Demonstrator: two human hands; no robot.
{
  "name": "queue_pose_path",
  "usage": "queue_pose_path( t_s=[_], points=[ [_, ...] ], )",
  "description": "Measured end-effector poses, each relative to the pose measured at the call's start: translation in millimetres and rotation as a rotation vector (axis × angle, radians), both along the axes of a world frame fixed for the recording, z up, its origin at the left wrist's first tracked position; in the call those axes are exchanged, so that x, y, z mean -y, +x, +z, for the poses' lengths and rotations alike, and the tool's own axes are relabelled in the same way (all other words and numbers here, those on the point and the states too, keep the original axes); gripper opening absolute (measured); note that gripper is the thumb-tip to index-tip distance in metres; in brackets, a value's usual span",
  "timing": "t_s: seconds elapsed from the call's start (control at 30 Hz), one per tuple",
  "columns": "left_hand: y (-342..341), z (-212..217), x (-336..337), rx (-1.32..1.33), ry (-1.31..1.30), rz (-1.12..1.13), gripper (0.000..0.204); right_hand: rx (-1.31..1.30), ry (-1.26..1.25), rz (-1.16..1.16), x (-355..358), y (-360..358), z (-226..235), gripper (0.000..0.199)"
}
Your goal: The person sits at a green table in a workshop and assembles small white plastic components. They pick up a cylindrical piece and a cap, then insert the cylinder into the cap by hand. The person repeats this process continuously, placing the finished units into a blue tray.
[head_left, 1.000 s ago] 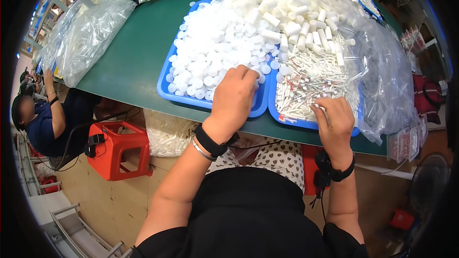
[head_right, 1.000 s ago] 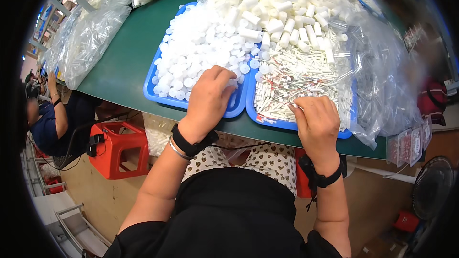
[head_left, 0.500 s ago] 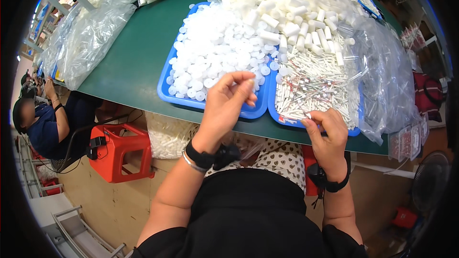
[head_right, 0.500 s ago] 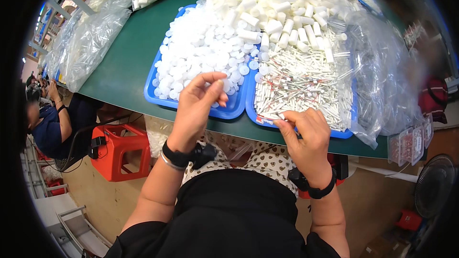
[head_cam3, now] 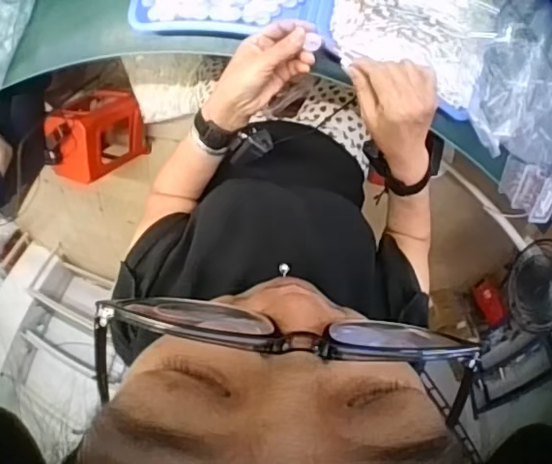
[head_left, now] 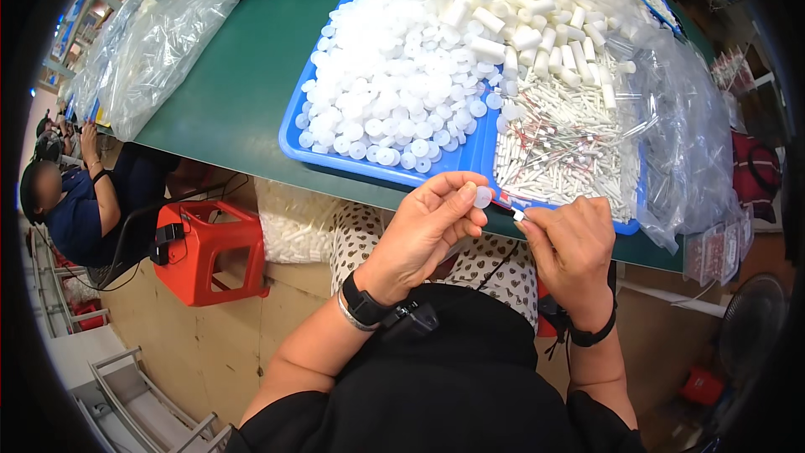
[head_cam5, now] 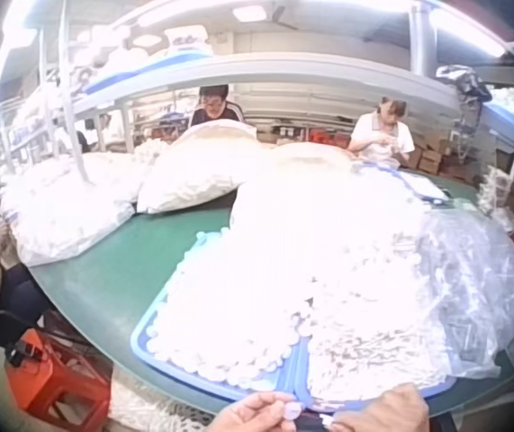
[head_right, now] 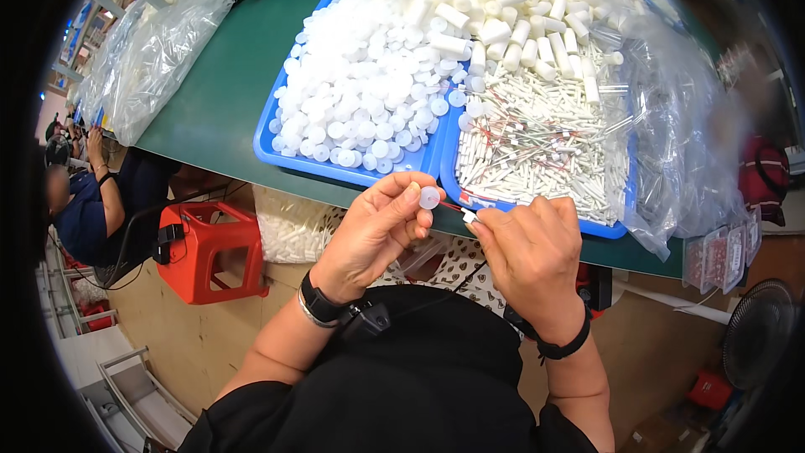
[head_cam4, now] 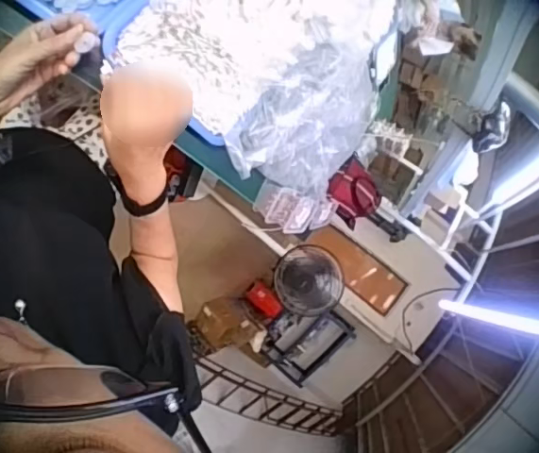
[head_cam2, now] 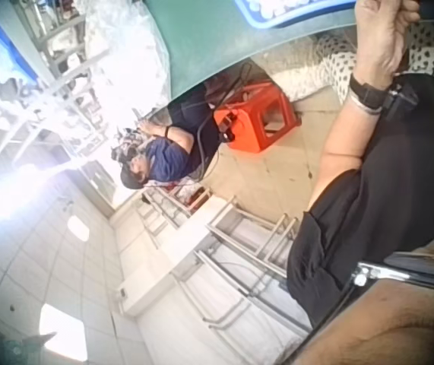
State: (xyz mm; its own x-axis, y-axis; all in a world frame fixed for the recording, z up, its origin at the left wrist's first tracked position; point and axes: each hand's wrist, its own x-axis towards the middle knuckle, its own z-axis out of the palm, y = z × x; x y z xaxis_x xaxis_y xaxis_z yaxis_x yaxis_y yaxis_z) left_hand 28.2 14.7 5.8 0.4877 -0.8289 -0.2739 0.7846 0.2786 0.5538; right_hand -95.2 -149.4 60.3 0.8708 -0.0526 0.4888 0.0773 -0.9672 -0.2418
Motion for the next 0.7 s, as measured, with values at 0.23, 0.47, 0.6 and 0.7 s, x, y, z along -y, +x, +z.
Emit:
queue_pose_path(
  t_s=[0.23,0.47,0.6,0.7],
  points=[
    [-3.0,-0.5,2.4,0.003,0.034,0.044,0.024,-0.006,-0.026,0.023,-0.3,-1.9,0.3,0.019],
    [-5.2,0.9,3.5,0.034,0.049,0.050,0.027,-0.008,-0.033,0.055,0.6,-3.8,0.6,0.020],
    [-6.7,3.6,3.2,0.059,0.089,0.039,0.025,-0.016,-0.029,0.044,2.1,-4.0,1.8,0.018],
    [-7.0,1.8,2.0,0.116,0.097,-0.020,0.028,-0.026,0.003,0.046,2.9,-4.6,2.5,0.015]
  ],
)
